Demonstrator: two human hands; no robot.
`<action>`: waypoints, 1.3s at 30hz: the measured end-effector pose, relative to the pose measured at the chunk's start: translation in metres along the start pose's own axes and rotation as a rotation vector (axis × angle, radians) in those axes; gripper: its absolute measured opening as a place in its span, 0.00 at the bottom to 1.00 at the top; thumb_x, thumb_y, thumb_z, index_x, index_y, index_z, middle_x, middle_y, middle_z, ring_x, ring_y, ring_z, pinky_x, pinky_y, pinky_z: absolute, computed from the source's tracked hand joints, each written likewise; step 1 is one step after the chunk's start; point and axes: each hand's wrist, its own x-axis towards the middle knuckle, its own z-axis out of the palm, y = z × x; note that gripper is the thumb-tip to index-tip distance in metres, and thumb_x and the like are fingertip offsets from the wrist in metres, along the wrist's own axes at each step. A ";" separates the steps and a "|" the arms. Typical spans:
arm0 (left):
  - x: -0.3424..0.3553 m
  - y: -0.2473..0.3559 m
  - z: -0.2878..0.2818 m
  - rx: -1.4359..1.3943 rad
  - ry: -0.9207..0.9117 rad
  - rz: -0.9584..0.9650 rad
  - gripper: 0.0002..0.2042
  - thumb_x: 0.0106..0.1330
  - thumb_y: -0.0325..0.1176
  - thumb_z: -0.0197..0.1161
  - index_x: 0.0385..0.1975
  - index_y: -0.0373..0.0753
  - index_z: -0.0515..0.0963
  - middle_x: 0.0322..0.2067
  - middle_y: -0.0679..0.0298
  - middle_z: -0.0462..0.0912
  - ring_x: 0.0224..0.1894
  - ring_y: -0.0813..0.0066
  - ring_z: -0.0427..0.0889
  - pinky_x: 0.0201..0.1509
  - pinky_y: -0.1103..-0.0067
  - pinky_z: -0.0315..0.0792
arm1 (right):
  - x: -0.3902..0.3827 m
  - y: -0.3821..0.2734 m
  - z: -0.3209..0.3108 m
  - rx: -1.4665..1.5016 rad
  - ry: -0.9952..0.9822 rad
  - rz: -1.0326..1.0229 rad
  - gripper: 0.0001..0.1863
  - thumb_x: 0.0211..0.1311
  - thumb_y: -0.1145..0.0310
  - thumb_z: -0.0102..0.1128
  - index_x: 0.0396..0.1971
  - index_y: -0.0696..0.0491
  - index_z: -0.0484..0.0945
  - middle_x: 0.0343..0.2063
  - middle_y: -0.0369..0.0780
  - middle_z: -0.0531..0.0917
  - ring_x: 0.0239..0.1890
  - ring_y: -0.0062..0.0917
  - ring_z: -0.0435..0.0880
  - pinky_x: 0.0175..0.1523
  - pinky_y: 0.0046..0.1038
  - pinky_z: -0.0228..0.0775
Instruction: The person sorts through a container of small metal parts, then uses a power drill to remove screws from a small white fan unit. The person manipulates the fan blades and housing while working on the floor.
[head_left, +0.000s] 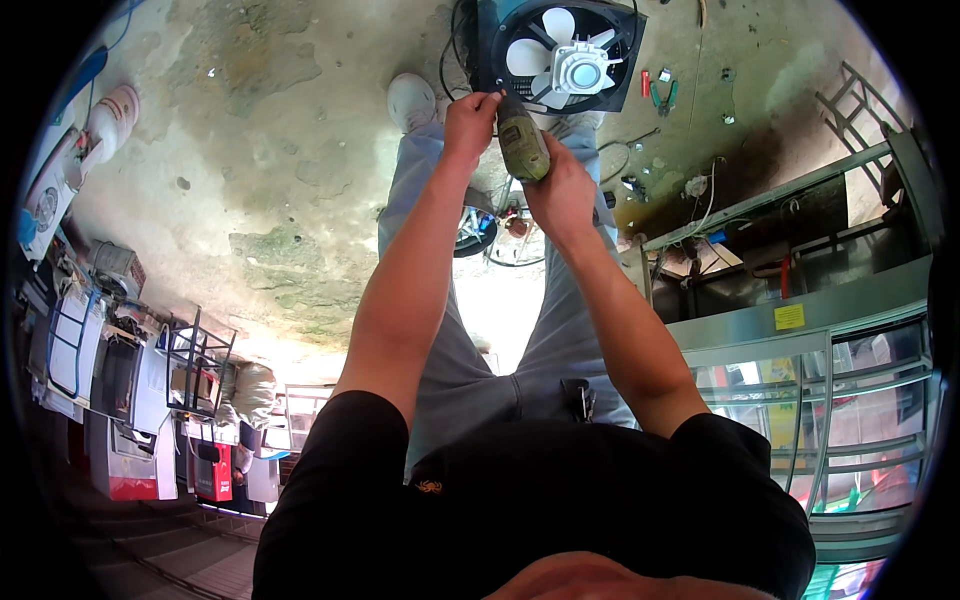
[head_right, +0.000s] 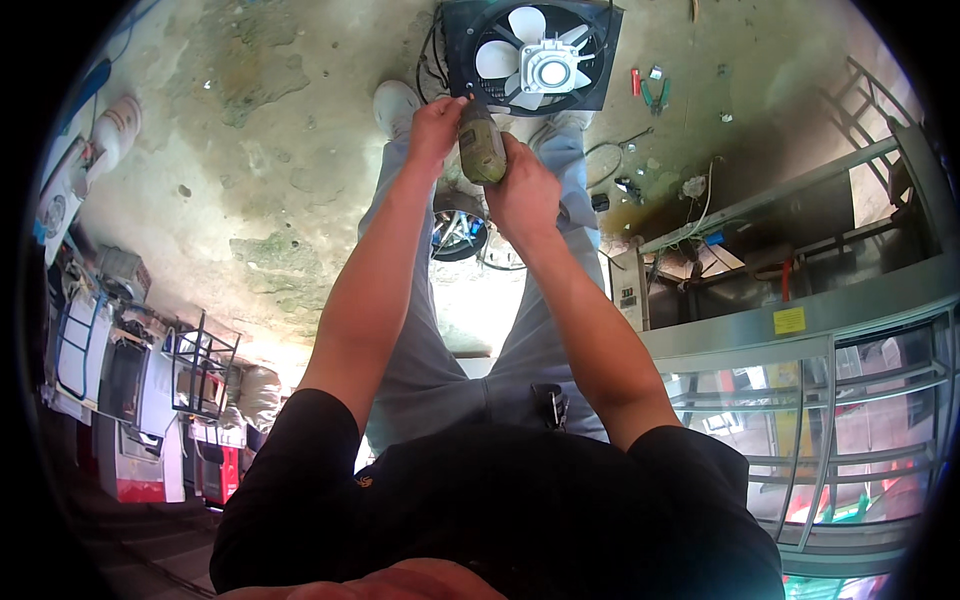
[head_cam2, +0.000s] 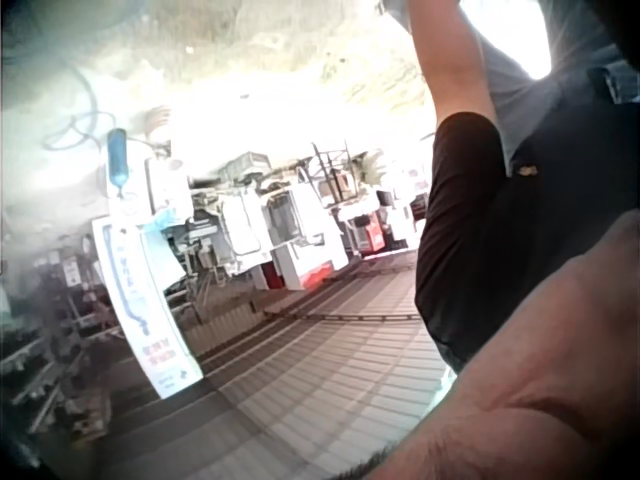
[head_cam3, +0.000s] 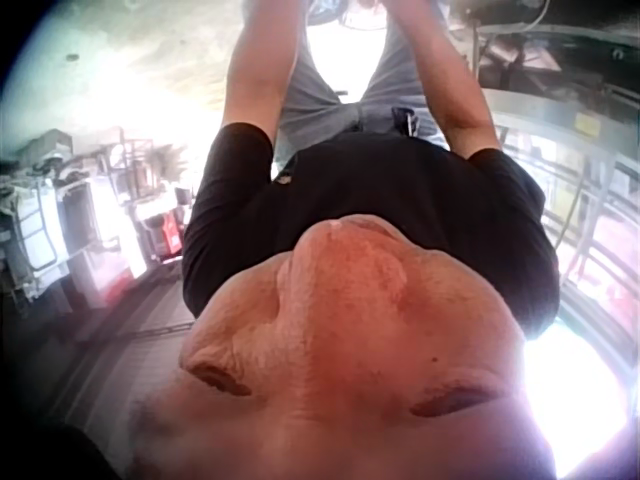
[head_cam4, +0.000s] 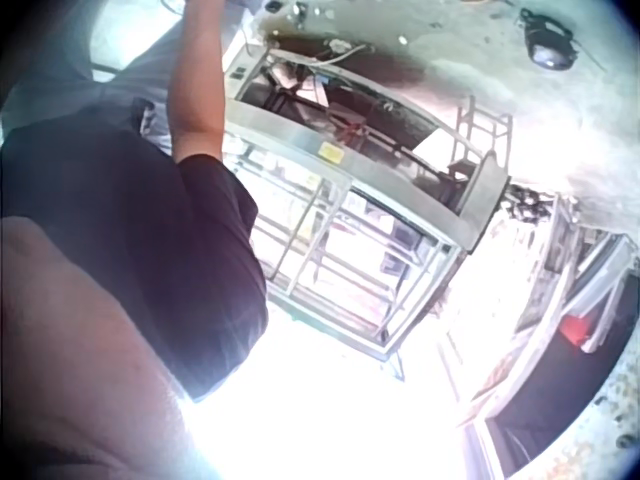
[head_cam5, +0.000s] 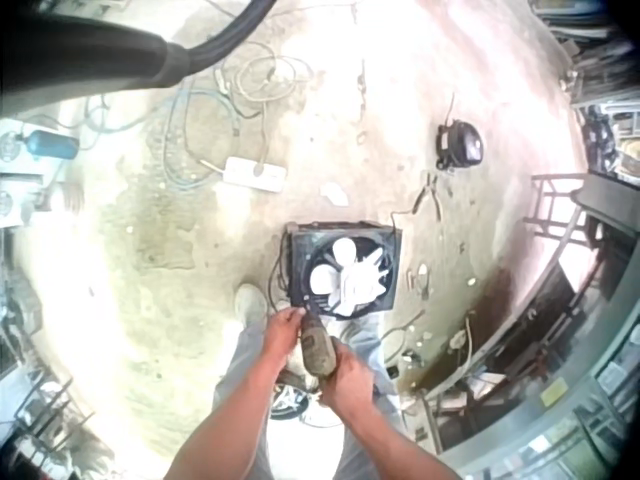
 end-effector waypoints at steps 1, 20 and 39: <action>0.001 -0.001 -0.001 0.000 -0.004 -0.001 0.12 0.71 0.38 0.61 0.34 0.35 0.85 0.21 0.74 0.75 0.22 0.87 0.68 0.25 0.83 0.61 | 0.001 0.001 0.002 0.002 0.000 0.004 0.24 0.52 0.70 0.65 0.52 0.50 0.76 0.40 0.44 0.84 0.43 0.43 0.84 0.44 0.42 0.76; -0.002 0.006 -0.002 0.031 0.004 0.041 0.13 0.70 0.39 0.63 0.36 0.34 0.85 0.21 0.72 0.77 0.22 0.85 0.69 0.25 0.82 0.63 | 0.003 -0.005 -0.001 0.028 -0.053 0.078 0.28 0.51 0.72 0.65 0.56 0.53 0.76 0.46 0.47 0.85 0.48 0.45 0.83 0.51 0.39 0.77; 0.005 -0.001 -0.002 -0.042 -0.034 0.001 0.11 0.71 0.38 0.62 0.31 0.38 0.84 0.20 0.75 0.74 0.21 0.88 0.67 0.24 0.84 0.60 | 0.002 0.000 0.006 0.020 0.039 0.006 0.23 0.50 0.73 0.64 0.51 0.50 0.76 0.40 0.44 0.84 0.42 0.44 0.84 0.44 0.42 0.76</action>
